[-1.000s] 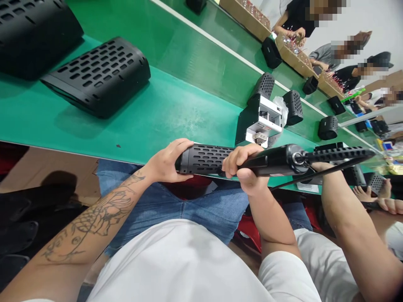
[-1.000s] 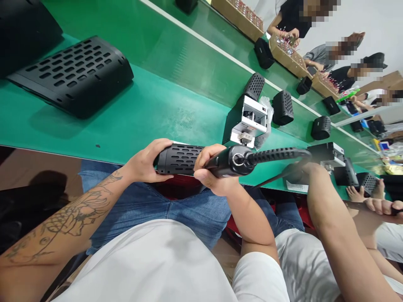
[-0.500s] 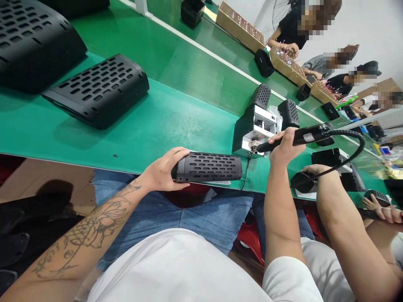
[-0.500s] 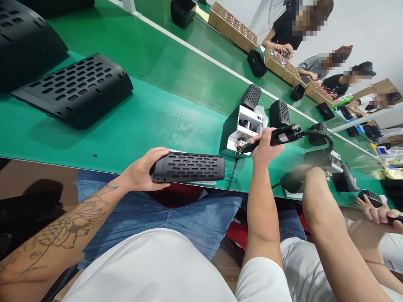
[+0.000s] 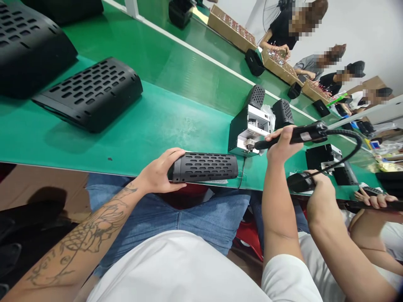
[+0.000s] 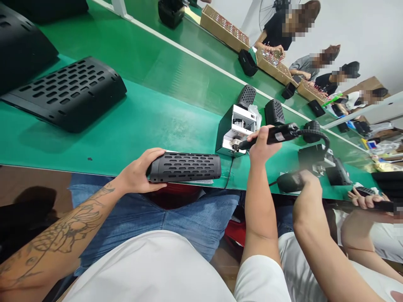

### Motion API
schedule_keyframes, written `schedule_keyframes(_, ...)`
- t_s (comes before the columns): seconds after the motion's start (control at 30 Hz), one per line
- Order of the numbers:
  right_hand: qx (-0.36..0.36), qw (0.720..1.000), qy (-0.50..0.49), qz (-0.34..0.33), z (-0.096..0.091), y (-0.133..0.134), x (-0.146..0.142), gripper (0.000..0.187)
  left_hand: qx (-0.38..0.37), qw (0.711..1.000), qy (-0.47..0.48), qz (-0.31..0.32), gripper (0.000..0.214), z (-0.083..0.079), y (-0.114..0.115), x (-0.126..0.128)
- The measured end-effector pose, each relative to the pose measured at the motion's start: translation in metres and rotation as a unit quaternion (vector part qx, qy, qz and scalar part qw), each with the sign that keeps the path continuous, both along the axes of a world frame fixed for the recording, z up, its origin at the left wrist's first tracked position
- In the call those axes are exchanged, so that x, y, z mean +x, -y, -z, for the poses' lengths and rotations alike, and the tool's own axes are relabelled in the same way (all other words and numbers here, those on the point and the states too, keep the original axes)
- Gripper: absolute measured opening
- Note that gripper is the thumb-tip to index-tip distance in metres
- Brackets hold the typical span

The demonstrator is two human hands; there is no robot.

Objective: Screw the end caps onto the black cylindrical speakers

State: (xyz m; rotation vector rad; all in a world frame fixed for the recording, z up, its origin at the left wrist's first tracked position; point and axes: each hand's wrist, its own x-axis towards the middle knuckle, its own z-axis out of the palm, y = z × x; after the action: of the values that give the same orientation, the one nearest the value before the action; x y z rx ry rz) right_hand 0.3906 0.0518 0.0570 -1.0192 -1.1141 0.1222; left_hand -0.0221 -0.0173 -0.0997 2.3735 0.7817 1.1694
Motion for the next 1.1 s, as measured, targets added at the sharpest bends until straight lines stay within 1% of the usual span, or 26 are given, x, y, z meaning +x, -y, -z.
schedule_keyframes(0.1, -0.031, 0.999, -0.011, -0.016, 0.008, -0.004, 0.0, 0.055, 0.003, 1.0, -0.002, 0.0, 0.117, 0.001, 0.0, 0.0)
schedule_keyframes(0.17, -0.037, 0.999, -0.022, -0.027, 0.005, 0.002, -0.003, 0.054, -0.002, 1.0, 0.0, -0.001, 0.118, 0.002, 0.0, 0.001)
schedule_keyframes(0.23, -0.034, 0.998, -0.038, -0.042, -0.004, 0.013, -0.009, 0.051, -0.008, 1.0, 0.002, -0.001, 0.118, 0.002, 0.0, 0.001)
schedule_keyframes(0.33, 0.005, 0.994, -0.075, -0.084, -0.024, 0.042, -0.031, 0.046, -0.012, 1.0, 0.003, 0.0, 0.119, 0.002, 0.0, 0.001)
schedule_keyframes(0.43, 0.012, 0.982, -0.067, -0.176, -0.042, 0.076, -0.068, 0.049, -0.011, 1.0, 0.009, 0.006, 0.121, 0.0, 0.0, 0.002)
schedule_keyframes(0.53, 0.009, 0.951, -0.035, -0.308, -0.049, 0.104, -0.117, 0.048, -0.012, 1.0, 0.021, 0.013, 0.119, -0.001, 0.0, 0.004)
schedule_keyframes(0.6, 0.019, 0.92, -0.025, -0.391, -0.048, 0.114, -0.15, 0.042, -0.014, 0.999, 0.029, 0.012, 0.118, 0.0, 0.0, 0.005)
schedule_keyframes(0.67, 0.02, 0.892, -0.014, -0.452, -0.044, 0.116, -0.179, 0.035, -0.015, 0.999, 0.035, 0.007, 0.119, 0.001, 0.001, 0.007)
schedule_keyframes(0.73, 0.011, 0.879, -0.001, -0.478, -0.039, 0.113, -0.198, 0.03, -0.014, 0.999, 0.038, 0.002, 0.12, 0.001, 0.002, 0.008)
schedule_keyframes(0.77, 0.001, 0.879, 0.003, -0.478, -0.036, 0.111, -0.205, 0.029, -0.013, 0.999, 0.039, 0.001, 0.119, 0.001, 0.002, 0.008)
schedule_keyframes(0.87, -0.021, 0.885, 0.009, -0.466, -0.026, 0.106, -0.214, 0.029, -0.011, 0.999, 0.042, 0.0, 0.119, 0.001, 0.003, 0.009)
schedule_keyframes(1.0, -0.024, 0.877, 0.002, -0.479, -0.013, 0.1, -0.215, 0.028, -0.01, 0.999, 0.05, 0.0, 0.117, 0.0, 0.003, 0.01)
schedule_keyframes(1.1, -0.04, 0.878, -0.005, -0.477, -0.006, 0.097, -0.214, 0.032, -0.017, 0.999, 0.051, -0.001, 0.117, 0.0, 0.003, 0.01)
